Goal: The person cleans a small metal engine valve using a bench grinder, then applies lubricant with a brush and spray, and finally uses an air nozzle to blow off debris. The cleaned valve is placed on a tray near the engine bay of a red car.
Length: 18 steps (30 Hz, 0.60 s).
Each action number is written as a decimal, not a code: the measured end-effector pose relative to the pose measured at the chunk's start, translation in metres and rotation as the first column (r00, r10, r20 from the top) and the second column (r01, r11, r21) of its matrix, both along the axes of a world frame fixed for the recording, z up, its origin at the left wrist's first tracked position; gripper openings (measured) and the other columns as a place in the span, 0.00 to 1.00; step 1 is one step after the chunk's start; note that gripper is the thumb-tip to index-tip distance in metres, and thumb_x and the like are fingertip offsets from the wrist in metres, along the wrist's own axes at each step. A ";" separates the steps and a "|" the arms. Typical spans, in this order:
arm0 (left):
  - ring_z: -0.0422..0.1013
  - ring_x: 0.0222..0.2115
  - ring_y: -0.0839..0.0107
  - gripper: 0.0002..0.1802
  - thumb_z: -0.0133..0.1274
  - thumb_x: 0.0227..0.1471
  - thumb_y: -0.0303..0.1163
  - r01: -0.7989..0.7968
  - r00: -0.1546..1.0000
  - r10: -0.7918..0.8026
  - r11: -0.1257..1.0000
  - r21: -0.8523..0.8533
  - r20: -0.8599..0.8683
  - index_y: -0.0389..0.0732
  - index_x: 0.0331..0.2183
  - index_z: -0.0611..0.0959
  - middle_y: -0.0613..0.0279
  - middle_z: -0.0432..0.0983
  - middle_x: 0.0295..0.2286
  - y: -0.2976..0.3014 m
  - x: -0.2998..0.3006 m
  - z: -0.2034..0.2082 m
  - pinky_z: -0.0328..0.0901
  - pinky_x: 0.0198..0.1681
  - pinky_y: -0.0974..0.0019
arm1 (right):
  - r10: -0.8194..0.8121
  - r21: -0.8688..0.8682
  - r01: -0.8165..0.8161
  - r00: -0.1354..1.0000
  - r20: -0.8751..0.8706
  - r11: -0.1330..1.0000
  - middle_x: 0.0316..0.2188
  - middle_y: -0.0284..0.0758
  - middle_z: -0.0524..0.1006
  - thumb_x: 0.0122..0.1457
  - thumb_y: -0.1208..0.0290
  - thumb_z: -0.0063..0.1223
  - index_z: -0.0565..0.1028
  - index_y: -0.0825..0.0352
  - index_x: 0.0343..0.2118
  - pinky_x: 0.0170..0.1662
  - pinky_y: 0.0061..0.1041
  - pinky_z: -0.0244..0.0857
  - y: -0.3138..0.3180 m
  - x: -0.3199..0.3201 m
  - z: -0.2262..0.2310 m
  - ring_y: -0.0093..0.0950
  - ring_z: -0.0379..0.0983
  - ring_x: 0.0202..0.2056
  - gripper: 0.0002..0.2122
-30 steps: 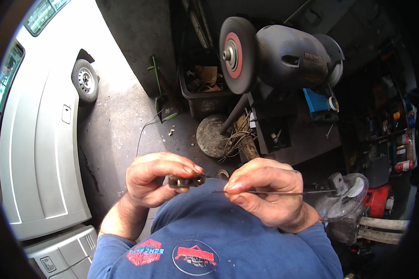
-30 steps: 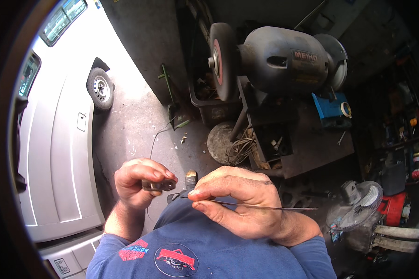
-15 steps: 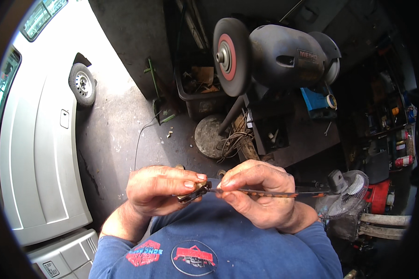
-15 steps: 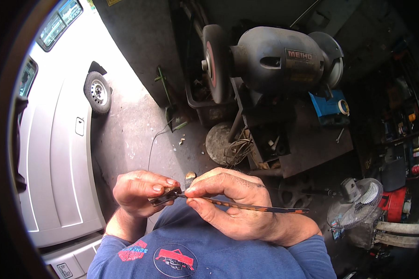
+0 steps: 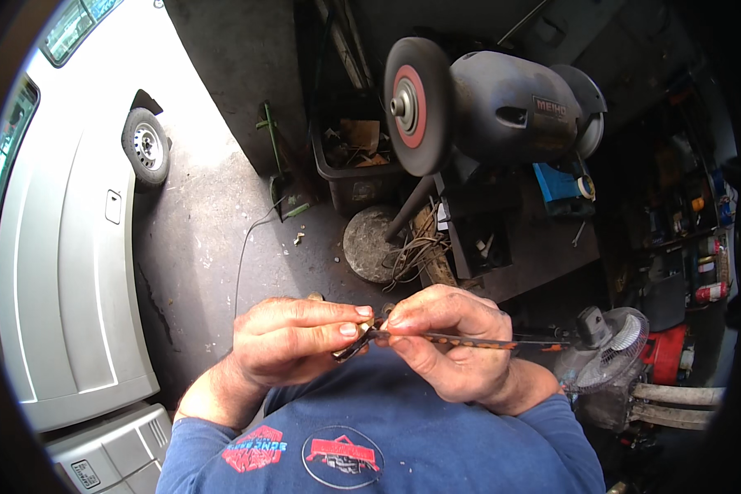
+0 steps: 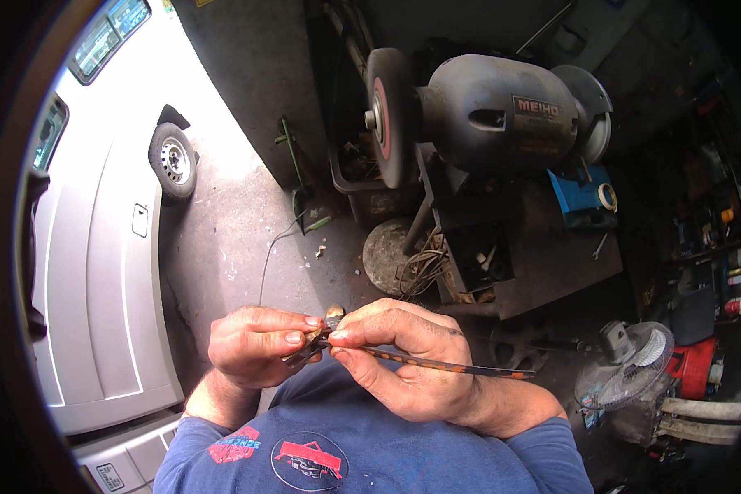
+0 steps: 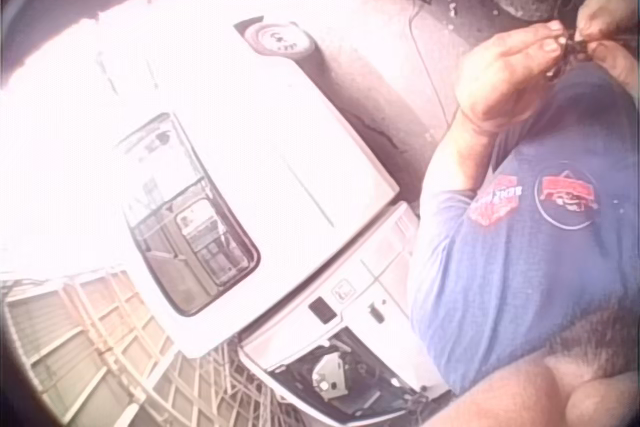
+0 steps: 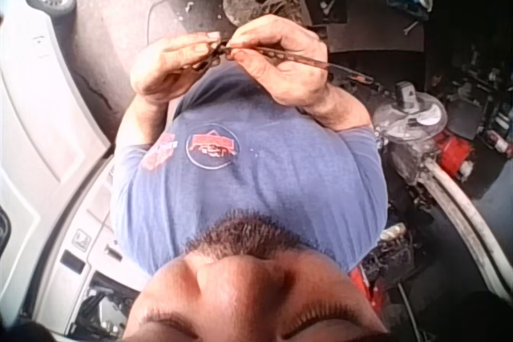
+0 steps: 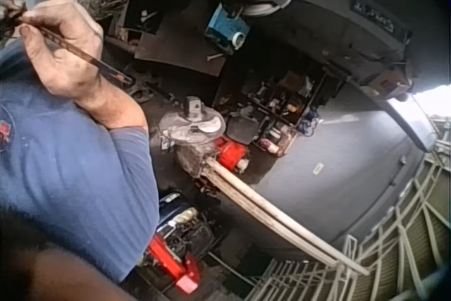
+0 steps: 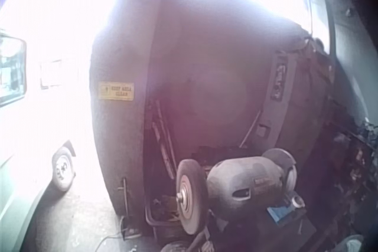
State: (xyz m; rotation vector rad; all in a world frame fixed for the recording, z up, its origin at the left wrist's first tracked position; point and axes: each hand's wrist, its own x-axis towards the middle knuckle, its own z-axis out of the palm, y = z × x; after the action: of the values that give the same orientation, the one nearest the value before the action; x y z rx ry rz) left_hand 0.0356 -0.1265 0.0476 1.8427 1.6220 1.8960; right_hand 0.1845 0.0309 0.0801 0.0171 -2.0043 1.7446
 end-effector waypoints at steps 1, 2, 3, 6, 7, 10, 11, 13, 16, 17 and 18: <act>0.81 0.33 0.62 0.15 0.68 0.39 0.19 -0.004 1.000 0.004 1.000 -0.004 -0.007 0.36 0.33 0.82 0.47 0.82 0.35 0.000 0.000 0.000 0.77 0.34 0.66 | 0.019 -0.072 -0.018 1.000 0.013 0.997 0.33 0.42 0.80 0.53 0.84 0.61 0.77 0.73 0.36 0.36 0.22 0.74 0.000 0.000 0.000 0.28 0.80 0.35 0.08; 0.81 0.34 0.62 0.15 0.68 0.39 0.19 -0.015 1.000 0.015 1.000 -0.001 -0.014 0.36 0.33 0.82 0.47 0.82 0.35 -0.001 0.000 0.000 0.77 0.34 0.66 | 0.032 -0.154 -0.027 0.999 0.030 0.988 0.33 0.43 0.80 0.53 0.84 0.61 0.77 0.73 0.36 0.36 0.22 0.74 -0.001 0.001 0.001 0.28 0.80 0.35 0.08; 0.81 0.34 0.62 0.15 0.68 0.38 0.19 -0.027 0.999 0.027 1.000 -0.006 -0.020 0.37 0.33 0.82 0.47 0.82 0.35 -0.001 0.000 0.000 0.77 0.34 0.65 | 0.054 -0.231 -0.039 0.997 0.058 0.972 0.32 0.43 0.80 0.53 0.84 0.61 0.77 0.73 0.36 0.36 0.22 0.74 -0.002 0.001 0.001 0.28 0.80 0.35 0.07; 0.81 0.34 0.61 0.16 0.68 0.38 0.19 -0.114 0.993 0.115 0.993 0.021 -0.025 0.37 0.32 0.82 0.48 0.82 0.35 0.000 -0.001 -0.001 0.77 0.34 0.64 | 0.199 -0.152 -0.200 0.980 -0.017 0.968 0.32 0.43 0.80 0.53 0.84 0.61 0.77 0.73 0.36 0.36 0.22 0.74 -0.001 0.004 0.003 0.28 0.80 0.35 0.08; 0.81 0.34 0.61 0.16 0.69 0.38 0.19 -0.126 0.992 0.126 0.991 0.034 -0.018 0.38 0.32 0.82 0.48 0.82 0.34 0.000 -0.002 -0.001 0.77 0.34 0.65 | 0.223 -0.123 -0.226 0.974 -0.043 0.966 0.34 0.43 0.79 0.55 0.84 0.59 0.76 0.73 0.37 0.37 0.22 0.74 -0.001 0.004 0.003 0.28 0.80 0.36 0.08; 0.81 0.34 0.61 0.16 0.69 0.37 0.19 -0.096 0.995 0.098 0.992 0.076 -0.024 0.39 0.32 0.82 0.49 0.82 0.34 -0.001 -0.004 -0.001 0.77 0.34 0.65 | 0.071 -0.285 -0.079 0.997 -0.041 0.955 0.34 0.43 0.79 0.56 0.84 0.58 0.75 0.73 0.38 0.38 0.22 0.75 -0.003 0.005 0.003 0.29 0.80 0.36 0.08; 0.81 0.33 0.61 0.16 0.69 0.37 0.19 -0.079 0.996 0.082 0.993 0.086 -0.030 0.39 0.32 0.82 0.49 0.82 0.34 -0.002 -0.004 -0.001 0.77 0.35 0.64 | 0.047 -0.268 -0.053 0.998 -0.029 0.962 0.35 0.44 0.79 0.56 0.84 0.58 0.75 0.73 0.38 0.38 0.22 0.76 -0.002 0.005 0.003 0.29 0.80 0.36 0.07; 0.81 0.33 0.62 0.16 0.69 0.38 0.19 -0.066 0.997 0.070 0.994 0.091 -0.039 0.40 0.32 0.82 0.50 0.82 0.34 -0.002 -0.003 -0.001 0.77 0.35 0.64 | 0.043 -0.276 -0.056 0.998 -0.051 0.960 0.34 0.44 0.79 0.55 0.84 0.58 0.75 0.73 0.38 0.38 0.22 0.76 -0.004 0.004 0.002 0.29 0.80 0.36 0.08; 0.81 0.32 0.62 0.13 0.68 0.40 0.20 -0.061 0.996 0.066 0.994 0.092 -0.056 0.40 0.31 0.82 0.50 0.82 0.34 -0.002 -0.002 -0.002 0.77 0.34 0.64 | 0.034 -0.209 -0.045 0.998 -0.055 0.977 0.34 0.43 0.79 0.55 0.85 0.58 0.75 0.73 0.39 0.37 0.22 0.75 -0.004 0.003 0.002 0.28 0.80 0.36 0.09; 0.81 0.32 0.62 0.13 0.68 0.40 0.20 -0.059 0.996 0.064 0.994 0.094 -0.056 0.40 0.31 0.82 0.50 0.82 0.34 -0.003 -0.002 -0.002 0.77 0.34 0.65 | 0.036 -0.177 -0.042 0.999 -0.039 0.983 0.34 0.43 0.79 0.55 0.85 0.58 0.75 0.73 0.39 0.37 0.22 0.75 -0.004 0.003 0.002 0.28 0.80 0.36 0.09; 0.81 0.32 0.62 0.12 0.68 0.40 0.20 -0.058 0.996 0.063 0.994 0.092 -0.057 0.40 0.31 0.83 0.50 0.82 0.34 -0.003 -0.001 -0.002 0.77 0.34 0.65 | 0.033 -0.126 -0.037 0.999 -0.036 0.991 0.34 0.44 0.79 0.55 0.86 0.58 0.75 0.73 0.38 0.38 0.24 0.76 -0.004 0.003 0.003 0.30 0.80 0.35 0.08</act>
State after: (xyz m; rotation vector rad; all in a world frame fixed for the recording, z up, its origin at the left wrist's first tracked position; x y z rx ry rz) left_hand 0.0341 -0.1292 0.0456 1.9236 1.6548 1.9885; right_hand 0.1873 0.0271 0.0829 0.0405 -1.8764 1.8779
